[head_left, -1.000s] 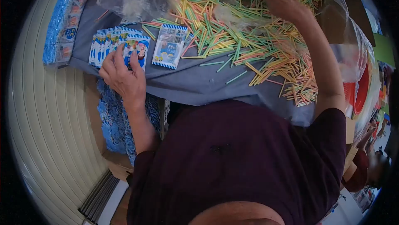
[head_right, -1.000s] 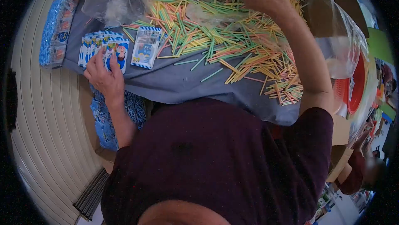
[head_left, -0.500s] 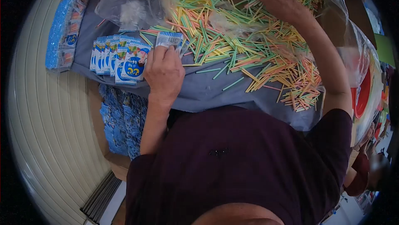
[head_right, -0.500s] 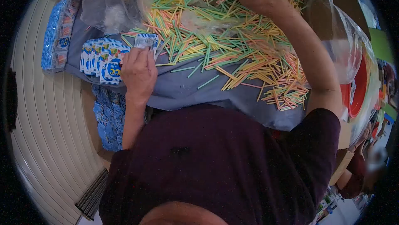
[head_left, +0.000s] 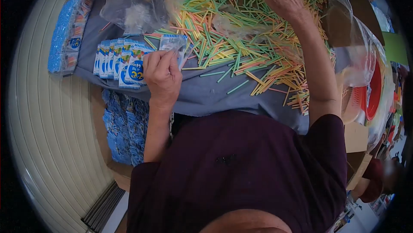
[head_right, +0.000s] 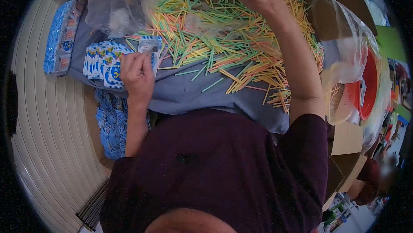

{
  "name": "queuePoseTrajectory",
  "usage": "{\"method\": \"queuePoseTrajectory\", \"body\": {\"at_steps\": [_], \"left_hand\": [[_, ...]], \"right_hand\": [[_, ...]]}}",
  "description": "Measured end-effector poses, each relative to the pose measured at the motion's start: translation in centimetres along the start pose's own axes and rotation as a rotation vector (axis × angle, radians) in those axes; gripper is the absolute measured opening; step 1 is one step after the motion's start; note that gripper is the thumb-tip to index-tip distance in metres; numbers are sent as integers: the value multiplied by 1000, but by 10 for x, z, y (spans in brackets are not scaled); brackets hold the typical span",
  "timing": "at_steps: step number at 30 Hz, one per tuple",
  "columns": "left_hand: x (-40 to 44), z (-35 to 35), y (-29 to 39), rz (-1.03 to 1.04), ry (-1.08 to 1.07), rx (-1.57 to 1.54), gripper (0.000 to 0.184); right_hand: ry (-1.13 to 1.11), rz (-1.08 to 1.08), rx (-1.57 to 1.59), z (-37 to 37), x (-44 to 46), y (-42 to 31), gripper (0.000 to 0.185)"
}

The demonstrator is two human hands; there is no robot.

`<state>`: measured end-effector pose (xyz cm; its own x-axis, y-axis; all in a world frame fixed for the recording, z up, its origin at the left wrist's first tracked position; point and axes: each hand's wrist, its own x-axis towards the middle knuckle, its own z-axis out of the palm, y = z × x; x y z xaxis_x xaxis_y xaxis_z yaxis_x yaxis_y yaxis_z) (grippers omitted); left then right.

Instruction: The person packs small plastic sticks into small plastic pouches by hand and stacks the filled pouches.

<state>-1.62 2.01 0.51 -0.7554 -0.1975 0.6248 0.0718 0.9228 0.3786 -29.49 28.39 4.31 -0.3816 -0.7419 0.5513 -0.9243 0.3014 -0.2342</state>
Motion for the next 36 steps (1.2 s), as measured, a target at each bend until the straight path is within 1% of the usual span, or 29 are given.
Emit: {"method": "queuePoseTrajectory", "body": {"at_steps": [1,3,4,6,7,9,10,12,13,15,16,18,20,22,24,26,28,29,31,32,34,35,36], "left_hand": [[0,-1,0,-1,1,-2,12],[-1,-4,1,151,-35,149,12],[-5,-6,2,148,-33,148,12],[-9,-8,4,38,-196,139,13],[-8,-9,5,43,-187,131,13],[-7,-14,7,-16,-197,119,19],[-4,-15,6,-18,-192,121,19],[-2,-17,4,-36,-254,120,16],[-1,-16,2,-36,-254,118,16],[-1,-15,-4,-104,-189,-13,10],[0,-16,-6,-101,-191,-12,10],[0,-17,-8,12,-128,75,11],[-11,-14,-9,7,-152,50,11],[-12,-15,-8,17,-175,18,11],[-8,-20,-5,-52,-218,66,12],[-2,-23,-5,-23,-240,102,12],[-1,-24,-7,-121,-314,35,11],[-3,-24,-12,-123,-319,36,11],[-5,-20,-19,-310,-247,-284,12],[-4,-20,-20,-314,-249,-284,12],[3,-22,-17,-87,-144,-124,14],[0,-20,-18,-91,-147,-122,14],[-4,-17,-20,-158,-180,-158,14]], "right_hand": [[0,3,13,3,2,-6,34],[-3,9,42,4,3,-13,34],[-4,10,56,4,4,-12,34],[1,11,71,7,6,-15,35],[5,12,73,7,9,-13,35],[7,11,93,16,18,-14,35],[9,8,107,19,20,-16,36],[9,17,138,23,23,-16,36],[10,21,150,23,23,-16,36],[16,30,180,20,20,-15,36],[21,36,196,16,16,-14,37],[25,56,221,9,12,1,37],[28,69,242,6,6,8,37],[41,87,252,-6,-8,1,38],[44,109,261,-2,-4,0,38],[48,117,281,-1,-3,1,38],[51,125,312,1,-3,-11,39],[52,132,331,2,-2,-12,39],[53,143,368,2,-2,-10,39],[52,147,385,4,0,-5,39],[47,155,418,1,-5,-8,40],[46,160,437,-3,-9,2,40],[47,167,457,0,-1,12,40]]}}
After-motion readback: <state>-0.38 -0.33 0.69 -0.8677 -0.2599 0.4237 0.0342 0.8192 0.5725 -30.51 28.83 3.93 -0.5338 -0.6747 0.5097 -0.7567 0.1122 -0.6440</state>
